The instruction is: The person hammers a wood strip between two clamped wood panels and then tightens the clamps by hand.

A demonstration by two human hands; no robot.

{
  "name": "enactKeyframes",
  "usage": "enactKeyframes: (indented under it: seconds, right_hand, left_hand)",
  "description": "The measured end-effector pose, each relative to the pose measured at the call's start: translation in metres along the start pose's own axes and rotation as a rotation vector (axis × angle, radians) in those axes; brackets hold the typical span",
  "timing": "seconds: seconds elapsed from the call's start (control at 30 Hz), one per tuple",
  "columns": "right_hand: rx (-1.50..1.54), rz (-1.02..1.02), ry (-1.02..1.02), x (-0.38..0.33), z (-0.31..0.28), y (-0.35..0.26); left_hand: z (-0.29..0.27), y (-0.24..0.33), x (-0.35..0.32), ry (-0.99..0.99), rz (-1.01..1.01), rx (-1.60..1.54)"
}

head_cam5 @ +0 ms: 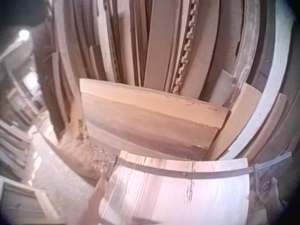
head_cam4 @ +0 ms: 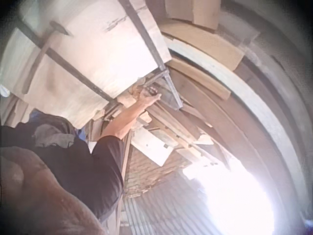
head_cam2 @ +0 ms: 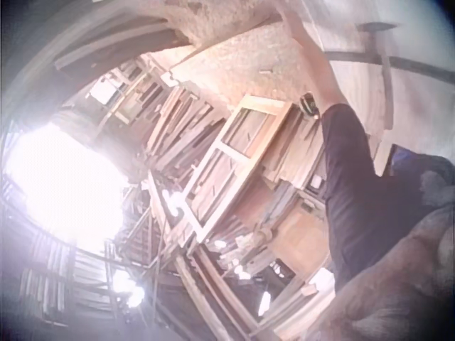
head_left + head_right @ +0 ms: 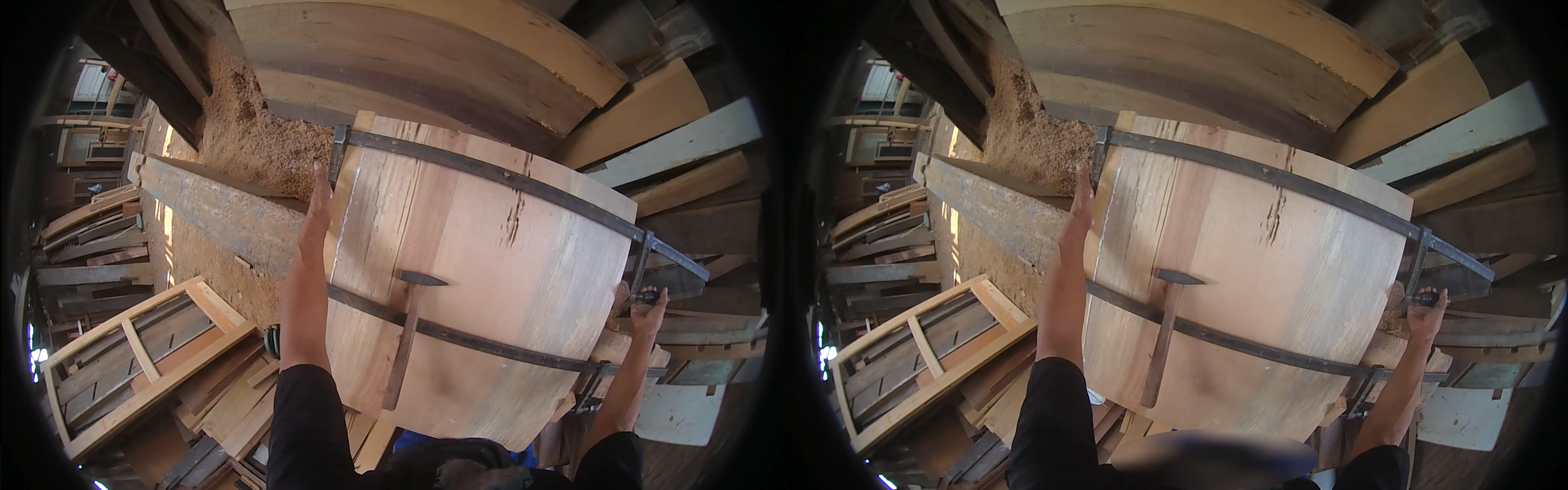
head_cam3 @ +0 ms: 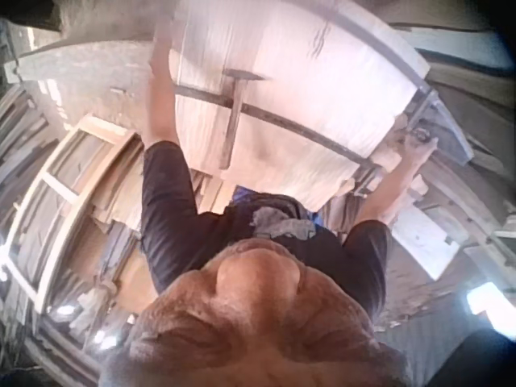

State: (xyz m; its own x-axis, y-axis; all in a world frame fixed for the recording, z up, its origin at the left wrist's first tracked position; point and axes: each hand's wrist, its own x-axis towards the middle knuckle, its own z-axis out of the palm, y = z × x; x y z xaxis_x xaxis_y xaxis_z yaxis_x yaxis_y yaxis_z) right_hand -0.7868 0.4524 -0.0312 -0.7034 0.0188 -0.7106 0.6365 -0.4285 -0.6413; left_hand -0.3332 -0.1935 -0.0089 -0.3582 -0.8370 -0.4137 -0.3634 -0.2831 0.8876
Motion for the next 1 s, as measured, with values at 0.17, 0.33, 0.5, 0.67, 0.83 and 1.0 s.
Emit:
enactKeyframes:
  seconds: [0.17, 0.33, 0.5, 0.67, 0.83, 1.0]
  right_hand:
    - [-0.026, 0.074, -0.137, 0.022, -0.025, -0.005]
    - [0.116, -0.023, -0.317, 0.051, -0.042, 0.002]
    - [0.524, -0.022, -0.632, 0.065, -0.035, -0.002]
    - [0.531, 0.133, -0.681, 0.075, -0.041, -0.009]
    - [0.404, 0.036, -0.511, 0.073, -0.046, -0.020]
    - [0.310, -0.035, -0.411, 0.075, -0.041, -0.025]
  left_hand:
    - [-0.022, -0.029, 0.013, -0.128, 0.001, -0.073]
    - [-0.025, -0.029, 0.020, -0.237, -0.016, -0.158]
    - [-0.006, -0.005, 0.008, -0.120, -0.097, -0.197]
    - [0.012, 0.015, -0.007, 0.064, -0.060, -0.095]
    - [0.011, 0.007, -0.005, 0.021, -0.003, -0.099]
    - [-0.001, -0.010, 0.000, 0.009, 0.051, -0.122]
